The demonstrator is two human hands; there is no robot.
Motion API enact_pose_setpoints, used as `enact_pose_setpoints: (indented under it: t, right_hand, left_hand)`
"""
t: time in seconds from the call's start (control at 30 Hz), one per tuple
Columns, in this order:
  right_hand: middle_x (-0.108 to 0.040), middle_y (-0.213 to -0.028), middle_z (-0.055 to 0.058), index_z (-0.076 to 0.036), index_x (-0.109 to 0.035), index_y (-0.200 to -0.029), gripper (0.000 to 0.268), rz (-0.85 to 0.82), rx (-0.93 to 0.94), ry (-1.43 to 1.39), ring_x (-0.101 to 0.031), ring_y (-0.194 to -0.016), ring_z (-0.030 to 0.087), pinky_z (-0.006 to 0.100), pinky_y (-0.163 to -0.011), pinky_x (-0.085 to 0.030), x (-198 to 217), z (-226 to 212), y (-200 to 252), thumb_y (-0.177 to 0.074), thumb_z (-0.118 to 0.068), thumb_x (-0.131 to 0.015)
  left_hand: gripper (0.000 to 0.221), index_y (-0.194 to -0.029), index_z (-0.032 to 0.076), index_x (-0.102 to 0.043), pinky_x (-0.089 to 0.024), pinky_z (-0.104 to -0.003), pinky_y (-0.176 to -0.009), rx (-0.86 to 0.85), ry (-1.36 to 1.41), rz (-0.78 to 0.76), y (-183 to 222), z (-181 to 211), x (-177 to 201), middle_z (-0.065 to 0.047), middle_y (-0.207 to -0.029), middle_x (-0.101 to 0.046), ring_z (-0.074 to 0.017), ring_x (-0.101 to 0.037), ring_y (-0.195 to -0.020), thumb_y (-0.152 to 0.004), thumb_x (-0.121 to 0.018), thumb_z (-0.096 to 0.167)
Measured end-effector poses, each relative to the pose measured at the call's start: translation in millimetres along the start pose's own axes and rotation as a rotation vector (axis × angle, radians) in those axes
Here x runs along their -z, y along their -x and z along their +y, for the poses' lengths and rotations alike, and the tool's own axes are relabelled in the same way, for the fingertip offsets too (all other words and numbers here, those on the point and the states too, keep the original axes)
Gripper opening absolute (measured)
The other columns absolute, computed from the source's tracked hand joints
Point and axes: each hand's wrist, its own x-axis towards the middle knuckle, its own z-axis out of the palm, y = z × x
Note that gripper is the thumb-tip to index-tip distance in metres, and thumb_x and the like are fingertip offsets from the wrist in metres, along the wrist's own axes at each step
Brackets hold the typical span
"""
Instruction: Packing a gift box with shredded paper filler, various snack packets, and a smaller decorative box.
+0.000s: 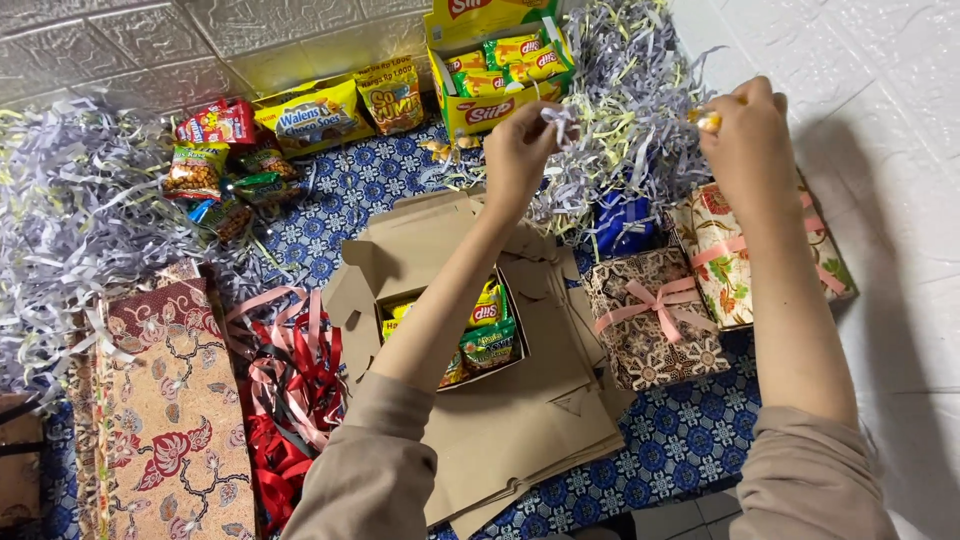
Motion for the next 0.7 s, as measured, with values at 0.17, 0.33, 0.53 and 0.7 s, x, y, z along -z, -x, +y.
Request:
enact_pose_setpoints:
  t: [0.17,0.33,0.53,0.7]
  right_hand:
    - [-0.051,-0.107,0.021,0.009,-0.063,-0.117,0.032,0.087,0.053,-0.048,-0.049,-0.096,0.033,0.039,-0.083,-0.053,11.3,-16.8,8.1,-0.087,0.000,-0.069]
    - [-0.050,-0.111,0.022,0.007,-0.062,-0.114,0.029,0.072,0.149,-0.168,-0.052,-0.097,0.031,0.037,-0.083,-0.056,19.0,-57.0,33.2,-0.085,0.003,-0.067]
    - [-0.049,-0.110,0.022,0.006,-0.061,-0.111,0.025,-0.018,0.313,-0.421,-0.052,-0.103,0.039,0.041,-0.070,-0.059,20.8,-132.9,72.2,-0.087,0.009,-0.063]
    - [-0.053,-0.114,0.009,-0.011,-0.065,-0.114,0.039,0.038,0.531,-0.500,-0.056,-0.107,0.031,0.040,-0.082,-0.056,-20.8,-175.2,93.7,-0.077,-0.002,-0.074]
  left_hand:
    - [0.054,-0.125,0.010,-0.039,-0.062,-0.024,-0.074,0.063,-0.373,-0.656,25.2,-11.7,-18.2,-0.015,-0.124,-0.031,-0.0272,-0.053,-0.107,-0.079,-0.053,-0.014]
    - [0.057,-0.138,0.006,-0.040,-0.053,-0.040,-0.091,-0.030,-0.630,-0.802,40.7,-14.8,-3.4,-0.018,-0.132,-0.054,-0.0298,-0.057,-0.115,-0.083,-0.048,-0.007]
    - [0.027,-0.116,0.014,-0.058,-0.055,-0.050,-0.082,0.045,-0.256,-0.241,80.6,-8.5,35.9,-0.016,-0.108,-0.066,-0.0367,-0.066,-0.097,-0.100,-0.045,0.031]
    - [0.058,-0.130,0.011,-0.052,-0.047,-0.044,-0.098,0.614,0.962,-0.060,141.4,-24.1,61.6,-0.022,-0.134,-0.047,-0.0354,-0.054,-0.118,-0.098,-0.035,0.056]
